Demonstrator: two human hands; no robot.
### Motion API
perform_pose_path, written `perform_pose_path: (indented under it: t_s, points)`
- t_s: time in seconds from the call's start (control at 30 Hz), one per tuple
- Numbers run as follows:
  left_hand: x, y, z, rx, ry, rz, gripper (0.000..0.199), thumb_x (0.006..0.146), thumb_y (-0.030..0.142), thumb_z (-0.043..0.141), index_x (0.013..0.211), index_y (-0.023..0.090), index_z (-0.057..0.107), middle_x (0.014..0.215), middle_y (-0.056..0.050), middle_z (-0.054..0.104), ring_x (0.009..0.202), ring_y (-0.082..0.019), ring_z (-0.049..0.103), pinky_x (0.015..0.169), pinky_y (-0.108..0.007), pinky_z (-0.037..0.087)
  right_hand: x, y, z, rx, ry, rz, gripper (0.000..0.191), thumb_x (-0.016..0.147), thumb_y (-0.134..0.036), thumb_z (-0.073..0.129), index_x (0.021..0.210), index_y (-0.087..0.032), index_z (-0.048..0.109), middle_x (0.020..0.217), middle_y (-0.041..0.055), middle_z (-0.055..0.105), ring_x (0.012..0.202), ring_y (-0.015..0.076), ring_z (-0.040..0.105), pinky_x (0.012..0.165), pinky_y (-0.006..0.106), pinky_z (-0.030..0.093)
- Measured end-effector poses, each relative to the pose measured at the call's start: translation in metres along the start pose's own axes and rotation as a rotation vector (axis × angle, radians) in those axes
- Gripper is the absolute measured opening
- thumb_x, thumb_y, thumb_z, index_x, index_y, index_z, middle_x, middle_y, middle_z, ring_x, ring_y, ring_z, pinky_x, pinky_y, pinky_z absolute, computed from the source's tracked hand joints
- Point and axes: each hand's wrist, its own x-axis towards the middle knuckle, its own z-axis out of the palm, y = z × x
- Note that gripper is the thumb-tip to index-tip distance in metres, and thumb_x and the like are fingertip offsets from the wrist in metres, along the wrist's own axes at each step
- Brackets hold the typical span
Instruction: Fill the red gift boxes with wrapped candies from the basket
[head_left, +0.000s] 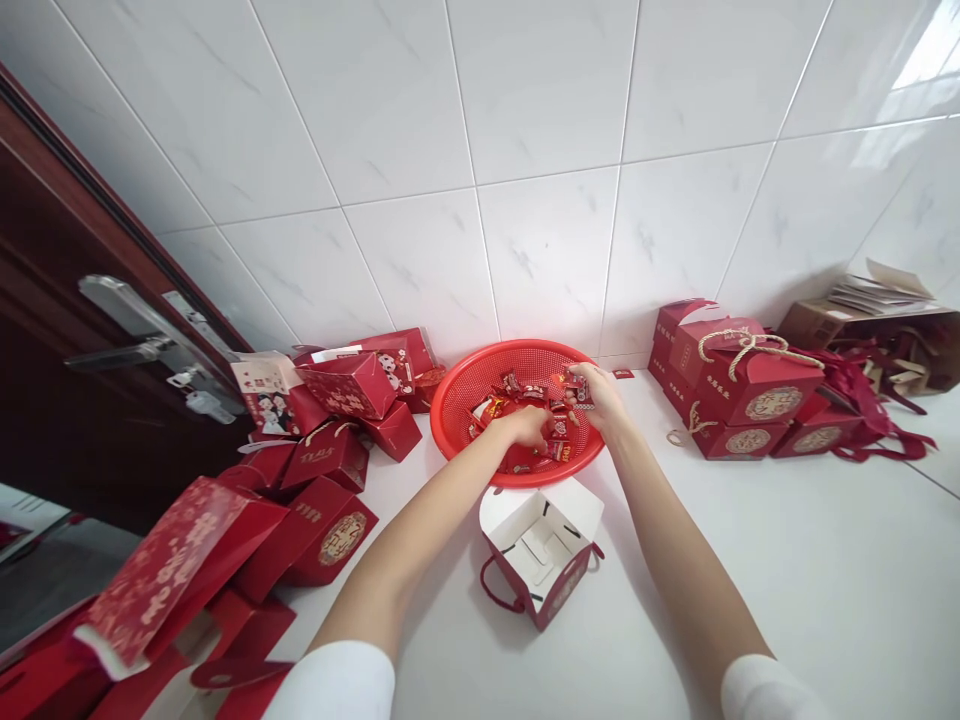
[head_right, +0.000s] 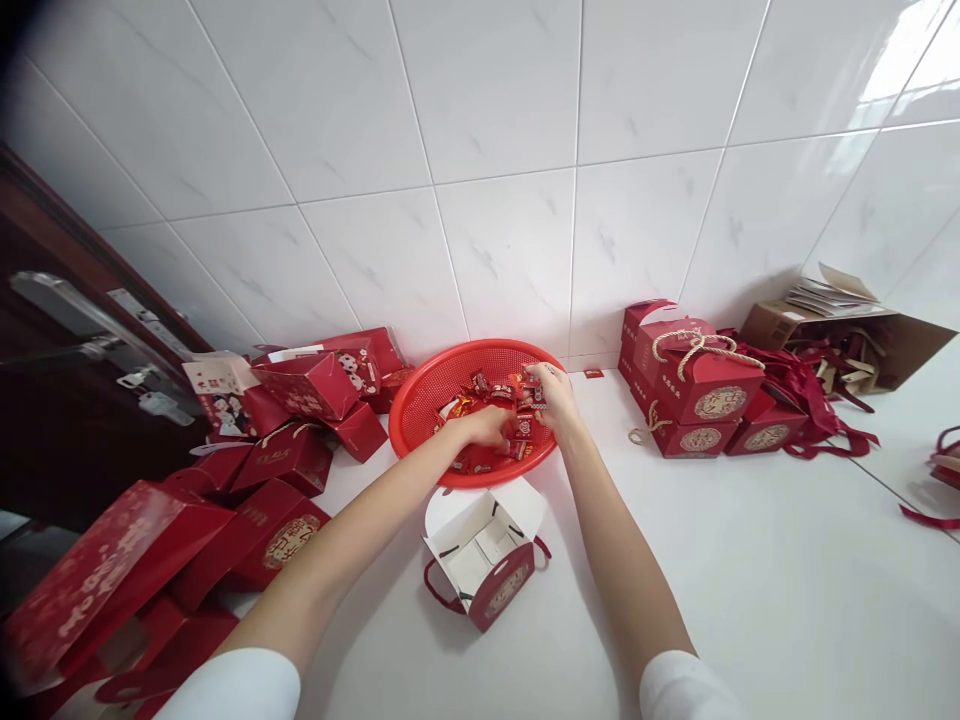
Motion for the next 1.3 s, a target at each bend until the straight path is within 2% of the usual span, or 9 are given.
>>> perform_pose_path:
  t_s: [0.2,0.33,0.47,0.53,0.67,0.8,0.93,1.07,1.3]
  points:
    - [-0.011,0.006,-0.001,0.020,0.044,0.019,0.046,0.060,0.015,0.080,0.105,0.017,0.068,0.099,-0.007,0.072,0.089,-0.026,0.067,0.072,-0.029,0.049,-0.015,-0.014,0.009,0.001,-0.061,-0.037,0.022,0.057,-0.029,0.073,0.066,-0.018,0.057,0.055,-0.0051,0.055,0.041,0.0064,0.044,0.037,0.019,0.027]
    - [-0.028,0.002,-0.017,-0.047,0.052,0.021,0.021,0.066,0.013,0.071,0.087,0.015,0.073,0.082,-0.004,0.071,0.078,-0.022,0.065,0.068,-0.028,0.047,-0.037,-0.037,0.012,-0.046,-0.201,-0.128,0.029,0.058,-0.036,0.079,0.070,-0.017,0.060,0.063,-0.0044,0.055,0.045,0.0057,0.044,0.039,0.020,0.026]
    - [-0.072,0.002,-0.030,-0.271,0.293,0.138,0.023,0.075,0.026,0.066,0.094,0.017,0.075,0.086,-0.002,0.071,0.081,-0.020,0.064,0.073,-0.028,0.048,-0.066,-0.061,0.009,-0.199,-0.344,-0.249,0.032,0.069,-0.044,0.079,0.075,-0.017,0.063,0.065,-0.0025,0.054,0.052,0.0075,0.045,0.042,0.021,0.029]
    - [-0.103,0.007,-0.031,-0.404,0.331,0.191,0.027,0.074,0.030,0.068,0.097,0.017,0.075,0.092,-0.003,0.072,0.085,-0.021,0.065,0.076,-0.028,0.049,-0.079,-0.069,0.007,-0.290,-0.395,-0.313,0.031,0.074,-0.046,0.077,0.081,-0.018,0.065,0.066,-0.0021,0.056,0.052,0.0075,0.043,0.043,0.021,0.029]
    - [-0.160,0.022,-0.021,-0.436,0.202,0.253,0.031,0.073,0.030,0.072,0.101,0.018,0.073,0.100,-0.005,0.073,0.091,-0.020,0.065,0.081,-0.028,0.050,-0.105,-0.078,0.009,-0.481,-0.472,-0.403,0.029,0.081,-0.046,0.072,0.087,-0.018,0.067,0.063,-0.0030,0.054,0.052,0.0082,0.042,0.046,0.023,0.031]
    - [-0.189,0.030,-0.008,-0.307,0.183,0.126,0.033,0.077,0.036,0.068,0.106,0.019,0.071,0.104,-0.006,0.071,0.096,-0.022,0.064,0.082,-0.029,0.048,-0.126,-0.082,0.016,-0.686,-0.570,-0.439,0.027,0.082,-0.044,0.071,0.085,-0.018,0.068,0.072,0.0005,0.063,0.061,0.0110,0.050,0.054,0.024,0.038]
    - [-0.198,0.029,-0.003,-0.257,0.072,-0.032,0.046,0.072,0.041,0.072,0.112,0.020,0.069,0.106,-0.006,0.070,0.098,-0.024,0.064,0.078,-0.028,0.049,-0.134,-0.077,0.020,-0.900,-0.650,-0.440,0.024,0.083,-0.042,0.068,0.083,-0.018,0.069,0.077,0.0020,0.065,0.066,0.0131,0.055,0.058,0.024,0.040]
    - [-0.202,0.022,-0.003,-0.270,0.044,-0.064,0.060,0.066,0.042,0.075,0.120,0.021,0.064,0.110,-0.006,0.068,0.103,-0.026,0.063,0.084,-0.030,0.048,-0.134,-0.070,0.022,-1.043,-0.670,-0.434,0.023,0.087,-0.042,0.062,0.087,-0.020,0.069,0.076,0.0012,0.064,0.065,0.0131,0.052,0.058,0.025,0.039]
    - [-0.205,0.010,-0.001,-0.272,0.024,-0.068,0.072,0.065,0.044,0.076,0.131,0.021,0.059,0.113,-0.006,0.067,0.106,-0.026,0.062,0.087,-0.030,0.047,-0.136,-0.060,0.029,-0.962,-0.708,-0.334,0.021,0.090,-0.039,0.057,0.081,-0.020,0.058,0.072,0.0003,0.065,0.057,0.0120,0.056,0.052,0.023,0.040]
